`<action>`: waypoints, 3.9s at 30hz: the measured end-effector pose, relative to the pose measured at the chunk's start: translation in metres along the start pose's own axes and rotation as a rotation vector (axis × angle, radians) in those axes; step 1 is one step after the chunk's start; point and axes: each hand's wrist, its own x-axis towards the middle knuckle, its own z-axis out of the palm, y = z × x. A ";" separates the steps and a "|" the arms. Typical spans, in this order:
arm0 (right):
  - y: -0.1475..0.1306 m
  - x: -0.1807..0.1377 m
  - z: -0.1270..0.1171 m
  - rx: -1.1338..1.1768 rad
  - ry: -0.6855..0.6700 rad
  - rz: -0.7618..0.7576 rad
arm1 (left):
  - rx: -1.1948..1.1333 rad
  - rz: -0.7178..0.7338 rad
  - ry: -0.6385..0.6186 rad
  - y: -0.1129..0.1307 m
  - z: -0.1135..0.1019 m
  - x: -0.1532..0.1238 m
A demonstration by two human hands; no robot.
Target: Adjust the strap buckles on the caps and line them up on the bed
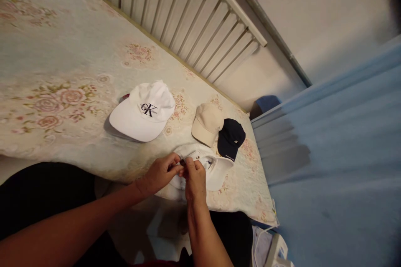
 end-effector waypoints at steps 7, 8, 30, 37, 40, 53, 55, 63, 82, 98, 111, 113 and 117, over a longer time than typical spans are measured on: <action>-0.004 -0.003 -0.002 0.178 -0.090 -0.021 | -0.009 -0.003 0.032 -0.002 -0.001 0.002; -0.004 -0.004 -0.001 0.192 -0.100 -0.015 | -0.017 -0.005 0.030 -0.002 -0.001 0.002; 0.005 -0.004 0.008 -0.183 0.117 -0.032 | 0.026 -0.014 0.008 0.001 -0.001 0.000; 0.009 -0.005 0.009 -0.034 0.084 -0.049 | 0.020 0.012 -0.002 0.003 -0.001 0.000; 0.011 -0.004 0.011 -0.010 0.091 -0.038 | 0.017 0.021 -0.010 0.001 0.000 -0.001; 0.011 -0.005 0.012 0.080 0.127 -0.035 | 0.063 0.025 -0.054 0.002 -0.001 -0.002; 0.009 -0.005 0.011 0.060 0.114 -0.029 | 0.062 0.020 -0.049 0.002 -0.001 -0.002; -0.011 0.006 -0.004 0.337 0.039 -0.026 | 0.102 0.011 -0.031 0.007 -0.004 -0.001; 0.002 0.016 -0.021 0.610 -0.182 0.062 | 0.029 0.002 -0.073 0.014 -0.010 -0.001; 0.015 0.005 -0.022 0.683 -0.193 0.123 | 0.076 0.024 0.089 0.011 0.012 0.000; 0.025 -0.003 -0.027 0.690 -0.248 0.077 | 0.193 0.012 0.205 0.013 0.027 -0.006; 0.027 -0.003 -0.028 0.700 -0.262 0.071 | 0.197 0.015 0.207 0.013 0.027 -0.008; 0.027 -0.005 -0.029 0.707 -0.278 0.074 | 0.214 0.043 0.216 0.013 0.027 -0.011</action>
